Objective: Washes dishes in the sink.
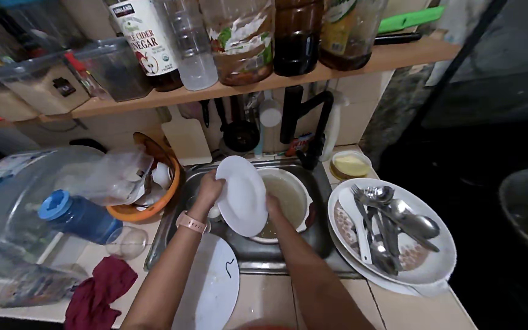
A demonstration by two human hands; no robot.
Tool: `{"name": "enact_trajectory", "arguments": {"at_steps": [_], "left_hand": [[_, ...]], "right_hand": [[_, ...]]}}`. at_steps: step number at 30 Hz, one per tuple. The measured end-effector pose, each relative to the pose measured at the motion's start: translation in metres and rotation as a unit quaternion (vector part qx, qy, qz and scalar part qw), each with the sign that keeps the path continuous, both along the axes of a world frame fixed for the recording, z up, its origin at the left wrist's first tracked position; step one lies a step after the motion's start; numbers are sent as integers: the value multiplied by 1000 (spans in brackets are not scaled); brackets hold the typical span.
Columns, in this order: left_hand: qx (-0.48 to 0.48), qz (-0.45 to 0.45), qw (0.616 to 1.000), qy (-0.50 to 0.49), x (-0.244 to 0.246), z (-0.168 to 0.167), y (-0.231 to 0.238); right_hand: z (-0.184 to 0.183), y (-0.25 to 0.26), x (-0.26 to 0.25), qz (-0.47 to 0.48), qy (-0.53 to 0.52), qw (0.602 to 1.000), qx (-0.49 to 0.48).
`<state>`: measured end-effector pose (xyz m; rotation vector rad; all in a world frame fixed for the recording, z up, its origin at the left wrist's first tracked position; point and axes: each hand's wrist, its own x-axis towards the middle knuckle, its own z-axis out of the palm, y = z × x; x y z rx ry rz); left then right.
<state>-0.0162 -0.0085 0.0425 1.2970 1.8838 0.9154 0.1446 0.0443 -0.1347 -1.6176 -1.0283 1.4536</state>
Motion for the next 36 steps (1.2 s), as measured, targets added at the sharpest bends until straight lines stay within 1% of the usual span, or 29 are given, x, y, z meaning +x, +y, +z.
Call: {"name": "enact_trajectory", "arguments": {"at_steps": [1,3,5,6,7,8,9,10,11,12,13,14,15,16,17,18,19,20,21,23,25,26,28,30,31,33,34,36], "left_hand": [[1,2,1000,3,-2,-4,2],[5,1,1000,11,-5,-10,6],[8,-9,1000,14,-8,-15,9],[11,-12,1000,8,-8,-17,10],[15,-13,1000,-1,-8,-20,10],[17,-10,1000,-13,-7,-22,11],[18,-6,1000,-24,-6,-24,12],[17,-4,999,-30,-4,-26,13],[16,-4,999,-35,-2,-28,14],[17,-5,999,-43,0,-30,14],[19,-7,999,-50,1,-32,14],[23,-7,998,-55,3,-34,14],[26,-6,998,-60,3,-36,14],[29,-2,998,-62,4,-37,12],[31,6,998,-61,4,-36,11],[36,18,997,-61,3,-36,9],[38,26,997,-63,2,-34,6],[47,33,996,-62,1,-33,4],[56,38,996,-56,-1,-31,1],[64,36,997,-26,-4,-24,-7],[69,23,997,8,-8,-16,-16],[73,16,997,21,-9,-12,-21],[85,-4,995,52,-8,-3,-34],[101,-49,988,106,-5,6,-50],[120,-81,980,138,-5,7,-60],[185,-160,948,204,-11,4,-77],[230,-199,924,230,-14,1,-83],[327,-273,864,269,-21,-9,-91]], "right_hand": [[-9,-5,2,-82,64,994,-42],[-11,-16,7,-233,178,951,-103],[-3,-17,10,-304,235,917,-109],[1,-13,11,-316,277,903,-89],[7,-9,11,-303,350,884,-61],[17,-5,9,-274,426,861,-35],[29,-1,3,-244,474,846,-15],[41,1,-6,-210,489,847,4],[53,-2,-16,-159,479,863,30],[64,-9,-24,-98,435,893,62],[78,-19,-33,-38,357,929,94],[91,-31,-41,21,272,955,118],[101,-43,-49,73,195,968,141],[103,-52,-56,129,131,968,170],[95,-58,-63,180,65,961,200],[85,-63,-66,211,-6,952,222],[75,-66,-66,221,-72,946,226],[64,-66,-63,215,-118,947,208],[54,-63,-57,200,-147,953,173],[33,-48,-39,171,-159,968,91],[18,-31,-21,137,-109,984,34],[18,-27,-14,124,-66,990,21],[39,-30,-4,114,51,992,-8],[66,-34,4,111,159,979,-61],[73,-32,6,107,211,968,-85],[80,-26,14,91,317,937,-115],[85,-25,20,71,369,918,-129],[100,-28,32,1,444,883,-149]]}}
